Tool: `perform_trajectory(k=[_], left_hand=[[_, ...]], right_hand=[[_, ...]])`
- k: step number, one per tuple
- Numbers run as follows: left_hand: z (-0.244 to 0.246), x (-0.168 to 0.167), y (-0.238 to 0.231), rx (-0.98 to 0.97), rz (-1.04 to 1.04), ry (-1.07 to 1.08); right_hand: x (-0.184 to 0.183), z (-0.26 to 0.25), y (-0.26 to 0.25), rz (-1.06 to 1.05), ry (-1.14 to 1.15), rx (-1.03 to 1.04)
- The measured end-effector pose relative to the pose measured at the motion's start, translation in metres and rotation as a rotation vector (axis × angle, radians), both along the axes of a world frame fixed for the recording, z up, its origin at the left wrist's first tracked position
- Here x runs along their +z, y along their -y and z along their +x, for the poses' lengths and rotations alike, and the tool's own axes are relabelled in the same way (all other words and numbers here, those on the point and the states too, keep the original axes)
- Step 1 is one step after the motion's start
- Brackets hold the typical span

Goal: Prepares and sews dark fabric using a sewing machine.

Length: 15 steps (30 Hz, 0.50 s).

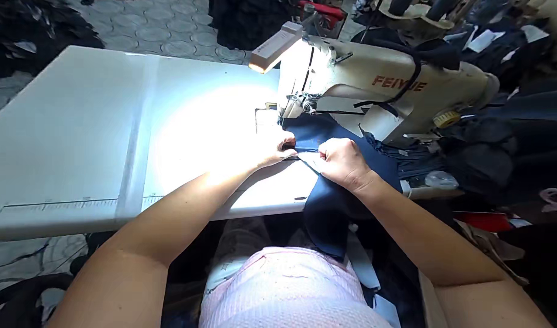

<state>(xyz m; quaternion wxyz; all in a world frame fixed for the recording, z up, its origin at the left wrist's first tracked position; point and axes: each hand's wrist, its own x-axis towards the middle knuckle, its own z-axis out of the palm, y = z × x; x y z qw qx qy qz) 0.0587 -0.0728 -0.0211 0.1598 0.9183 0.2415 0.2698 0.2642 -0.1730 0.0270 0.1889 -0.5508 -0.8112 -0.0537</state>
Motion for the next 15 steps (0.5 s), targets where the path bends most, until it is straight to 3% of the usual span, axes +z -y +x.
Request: perform_trajectory(k=[8,15], left_hand=[[0.009,0.008,0.021,-0.073,0.292,0.13],[0.006,0.002,0.028,-0.123,0.46,0.182]], right_hand=[[0.005,-0.014,0.007,0.024,-0.133,-0.017],[0.002,-0.021,0.017,-0.044,-0.064,0.026]])
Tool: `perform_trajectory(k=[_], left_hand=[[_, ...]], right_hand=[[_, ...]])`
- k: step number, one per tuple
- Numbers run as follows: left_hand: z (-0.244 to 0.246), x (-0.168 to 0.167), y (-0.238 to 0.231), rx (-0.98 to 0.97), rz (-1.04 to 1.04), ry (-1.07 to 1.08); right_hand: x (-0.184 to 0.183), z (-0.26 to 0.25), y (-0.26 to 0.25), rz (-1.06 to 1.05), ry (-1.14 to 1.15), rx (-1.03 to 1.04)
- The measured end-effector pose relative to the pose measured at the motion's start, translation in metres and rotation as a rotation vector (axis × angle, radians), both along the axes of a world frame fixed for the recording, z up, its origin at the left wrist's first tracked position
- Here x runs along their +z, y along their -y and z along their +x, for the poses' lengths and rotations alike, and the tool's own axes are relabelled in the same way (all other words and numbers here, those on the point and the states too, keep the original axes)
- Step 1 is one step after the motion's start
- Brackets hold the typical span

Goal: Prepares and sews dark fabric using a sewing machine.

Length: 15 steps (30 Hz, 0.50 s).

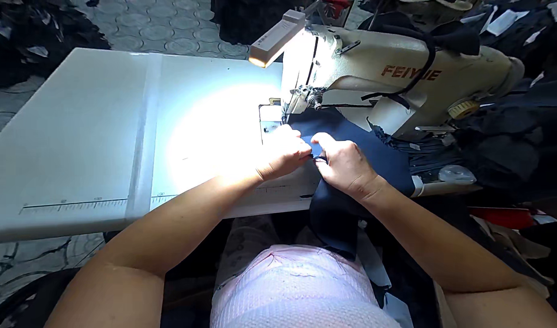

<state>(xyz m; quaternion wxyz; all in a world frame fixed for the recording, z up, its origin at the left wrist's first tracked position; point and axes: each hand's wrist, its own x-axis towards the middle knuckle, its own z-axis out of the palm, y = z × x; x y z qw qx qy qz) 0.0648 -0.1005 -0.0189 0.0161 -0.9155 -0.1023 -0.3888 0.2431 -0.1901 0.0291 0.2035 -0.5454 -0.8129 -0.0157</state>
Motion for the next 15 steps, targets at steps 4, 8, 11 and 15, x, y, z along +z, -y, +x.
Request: perform_trajectory(k=[4,8,11,15], left_hand=[[-0.017,-0.007,0.008,-0.055,0.0,-0.112],[-0.035,-0.017,0.026,0.033,-0.127,-0.321],[-0.048,-0.018,0.037,0.098,-0.161,-0.374],[-0.057,-0.021,0.04,0.077,-0.187,-0.382]], right_hand=[[-0.023,-0.007,0.011,0.088,0.051,0.089],[-0.066,-0.013,0.018,0.05,-0.177,0.171],[-0.088,-0.015,0.025,0.053,-0.289,0.176],[-0.089,-0.019,0.03,0.083,-0.281,0.144]])
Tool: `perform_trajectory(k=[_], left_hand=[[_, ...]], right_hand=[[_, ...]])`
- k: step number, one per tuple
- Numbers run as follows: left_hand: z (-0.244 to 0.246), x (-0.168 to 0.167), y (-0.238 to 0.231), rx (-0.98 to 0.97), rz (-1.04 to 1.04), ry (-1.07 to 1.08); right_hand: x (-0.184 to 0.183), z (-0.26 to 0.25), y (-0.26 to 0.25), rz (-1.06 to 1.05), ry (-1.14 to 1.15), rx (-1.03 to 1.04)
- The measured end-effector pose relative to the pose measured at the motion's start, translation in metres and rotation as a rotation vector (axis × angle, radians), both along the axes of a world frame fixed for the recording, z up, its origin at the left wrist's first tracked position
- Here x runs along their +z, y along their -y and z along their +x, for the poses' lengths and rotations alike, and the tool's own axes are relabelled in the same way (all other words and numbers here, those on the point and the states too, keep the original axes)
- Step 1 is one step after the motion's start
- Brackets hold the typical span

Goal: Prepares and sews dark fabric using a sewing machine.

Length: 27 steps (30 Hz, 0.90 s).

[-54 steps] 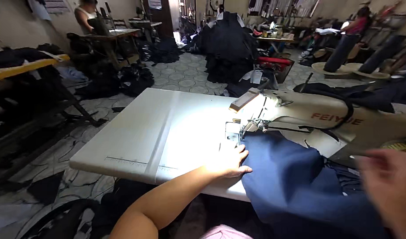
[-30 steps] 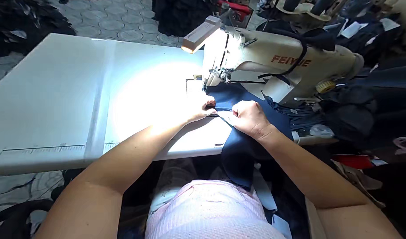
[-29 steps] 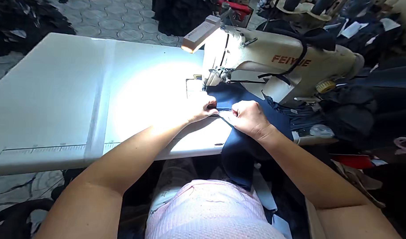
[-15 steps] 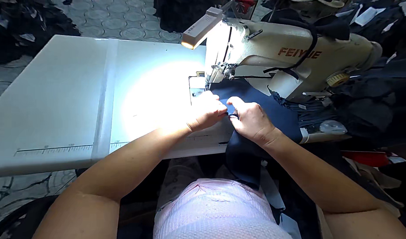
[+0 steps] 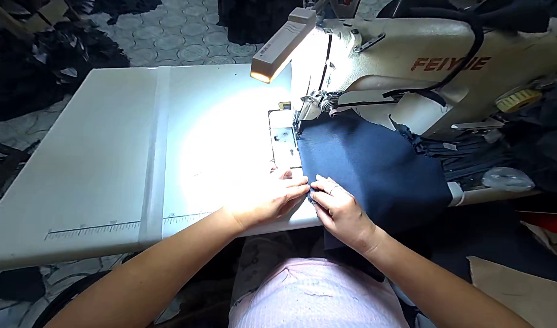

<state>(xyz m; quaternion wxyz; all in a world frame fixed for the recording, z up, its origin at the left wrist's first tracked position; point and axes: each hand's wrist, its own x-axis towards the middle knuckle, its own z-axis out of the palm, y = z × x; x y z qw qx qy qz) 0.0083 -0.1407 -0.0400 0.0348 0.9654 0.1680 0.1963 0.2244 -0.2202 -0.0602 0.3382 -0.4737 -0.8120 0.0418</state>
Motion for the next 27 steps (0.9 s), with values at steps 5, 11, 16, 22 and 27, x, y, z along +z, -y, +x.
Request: perform_trajectory(k=[5,11,16,22,27], left_hand=[[-0.001,0.0,-0.004,0.004,-0.012,0.001],[-0.001,0.0,-0.013,0.002,-0.034,0.0],[0.0,-0.001,-0.024,-0.005,-0.052,0.028],[0.001,0.004,-0.035,-0.016,-0.036,-0.027],[0.0,0.001,-0.033,-0.01,-0.048,-0.009]], right_hand=[[0.003,-0.001,-0.001,0.016,0.03,-0.004],[0.003,-0.002,-0.008,0.032,0.049,-0.008],[0.003,0.0,-0.02,0.041,0.075,-0.012],[0.006,0.0,-0.033,0.035,0.104,-0.02],[0.004,0.0,-0.033,0.036,0.117,-0.016]])
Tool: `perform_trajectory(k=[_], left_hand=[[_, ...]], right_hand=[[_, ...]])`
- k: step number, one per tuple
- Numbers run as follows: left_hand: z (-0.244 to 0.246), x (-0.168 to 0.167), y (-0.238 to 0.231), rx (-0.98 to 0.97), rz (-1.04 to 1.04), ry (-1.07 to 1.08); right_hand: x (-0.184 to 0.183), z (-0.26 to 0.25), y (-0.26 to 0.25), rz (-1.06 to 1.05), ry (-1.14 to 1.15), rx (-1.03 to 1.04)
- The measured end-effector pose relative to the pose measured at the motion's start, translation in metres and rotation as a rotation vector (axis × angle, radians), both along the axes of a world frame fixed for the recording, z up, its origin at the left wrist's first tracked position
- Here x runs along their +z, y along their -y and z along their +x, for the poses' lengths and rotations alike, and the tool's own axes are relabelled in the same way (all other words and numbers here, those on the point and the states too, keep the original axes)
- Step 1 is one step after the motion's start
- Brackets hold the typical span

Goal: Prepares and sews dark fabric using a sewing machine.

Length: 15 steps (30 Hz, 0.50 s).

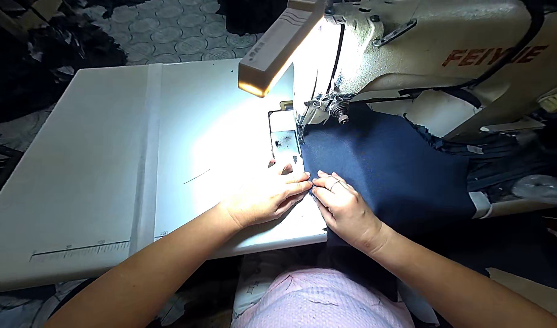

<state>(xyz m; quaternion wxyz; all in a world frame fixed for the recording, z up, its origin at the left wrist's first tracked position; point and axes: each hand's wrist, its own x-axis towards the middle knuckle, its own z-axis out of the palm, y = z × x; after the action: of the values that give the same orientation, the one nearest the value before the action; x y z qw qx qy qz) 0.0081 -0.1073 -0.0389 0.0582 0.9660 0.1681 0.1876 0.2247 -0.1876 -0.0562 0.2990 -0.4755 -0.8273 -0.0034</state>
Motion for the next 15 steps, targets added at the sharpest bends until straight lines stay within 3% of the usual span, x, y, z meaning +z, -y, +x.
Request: perform_trajectory(k=[15], left_hand=[[0.002,0.0,-0.039,0.061,-0.008,-0.045]], right_hand=[[0.006,0.008,-0.044,-0.004,0.007,0.062]])
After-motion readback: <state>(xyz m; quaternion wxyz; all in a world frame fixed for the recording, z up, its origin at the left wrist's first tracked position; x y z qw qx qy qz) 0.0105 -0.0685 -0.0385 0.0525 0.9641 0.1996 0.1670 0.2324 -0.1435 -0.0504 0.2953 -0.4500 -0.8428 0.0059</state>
